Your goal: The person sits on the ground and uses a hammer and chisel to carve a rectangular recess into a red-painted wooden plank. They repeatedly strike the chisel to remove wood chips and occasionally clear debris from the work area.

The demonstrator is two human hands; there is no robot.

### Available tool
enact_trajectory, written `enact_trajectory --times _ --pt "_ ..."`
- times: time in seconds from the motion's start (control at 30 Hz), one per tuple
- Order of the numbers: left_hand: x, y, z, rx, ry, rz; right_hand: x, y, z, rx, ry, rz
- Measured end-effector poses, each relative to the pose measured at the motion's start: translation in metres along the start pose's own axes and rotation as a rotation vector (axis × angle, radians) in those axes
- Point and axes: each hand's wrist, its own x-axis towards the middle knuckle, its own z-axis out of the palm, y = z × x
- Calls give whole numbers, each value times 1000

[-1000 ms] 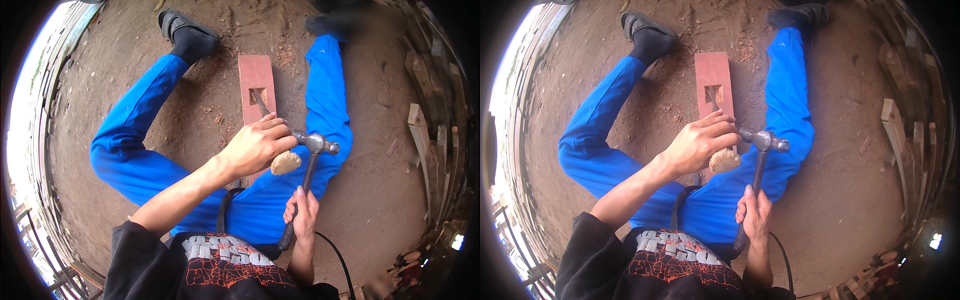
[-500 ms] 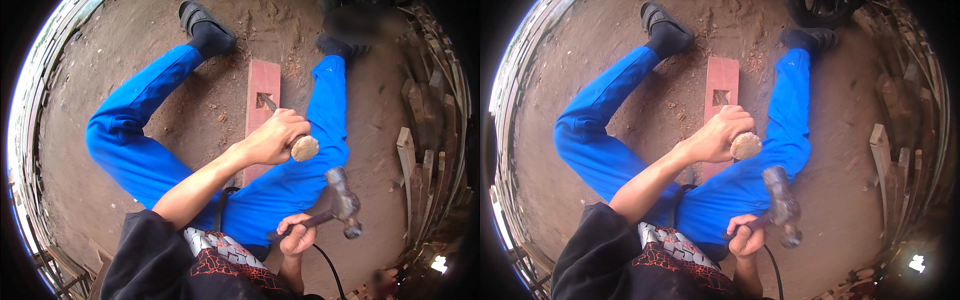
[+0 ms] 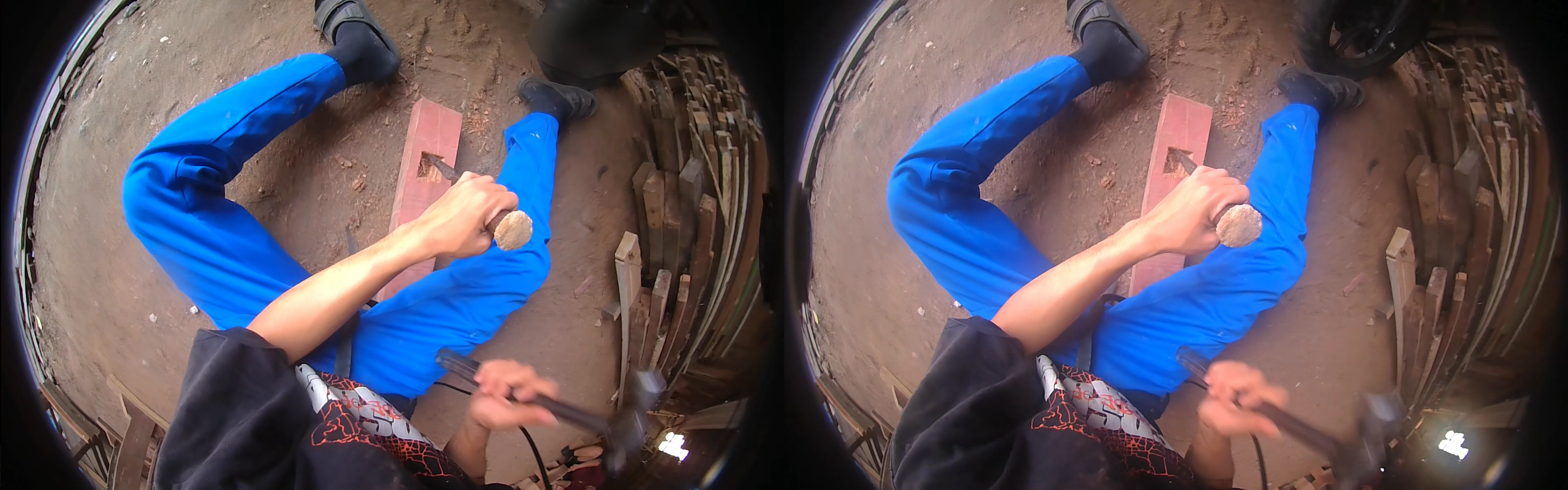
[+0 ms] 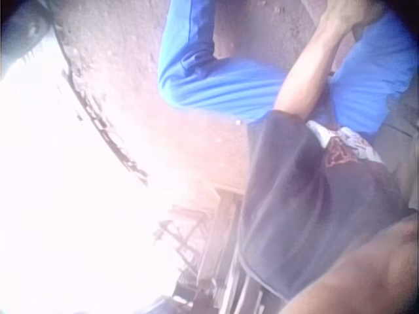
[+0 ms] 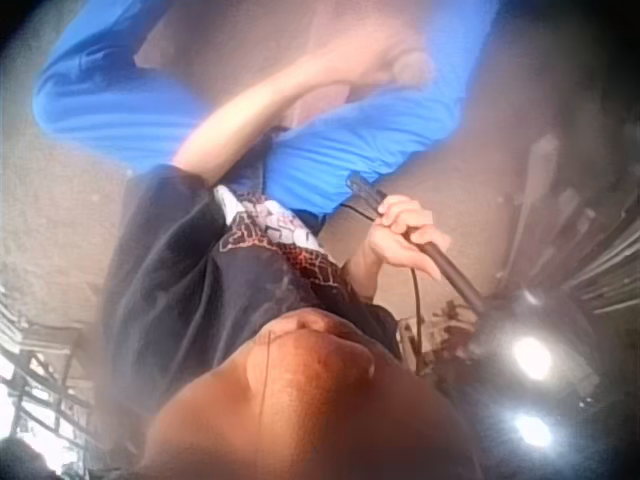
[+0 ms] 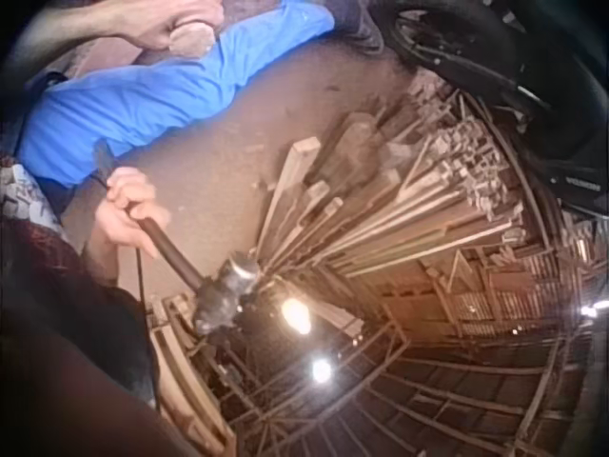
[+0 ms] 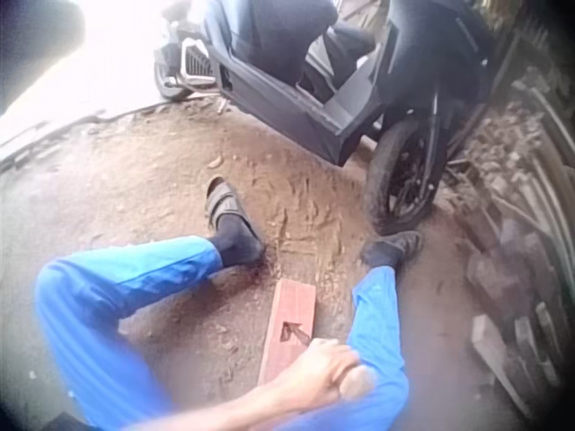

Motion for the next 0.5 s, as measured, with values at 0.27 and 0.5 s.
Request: enact_trajectory --times 0.27,0.5 --pt "11 -5 -2 -68 114 -17 6 -15 3 -42 106 340" --pt "21 -5 3 -74 93 -95 18 5 13 -230 -53 742"
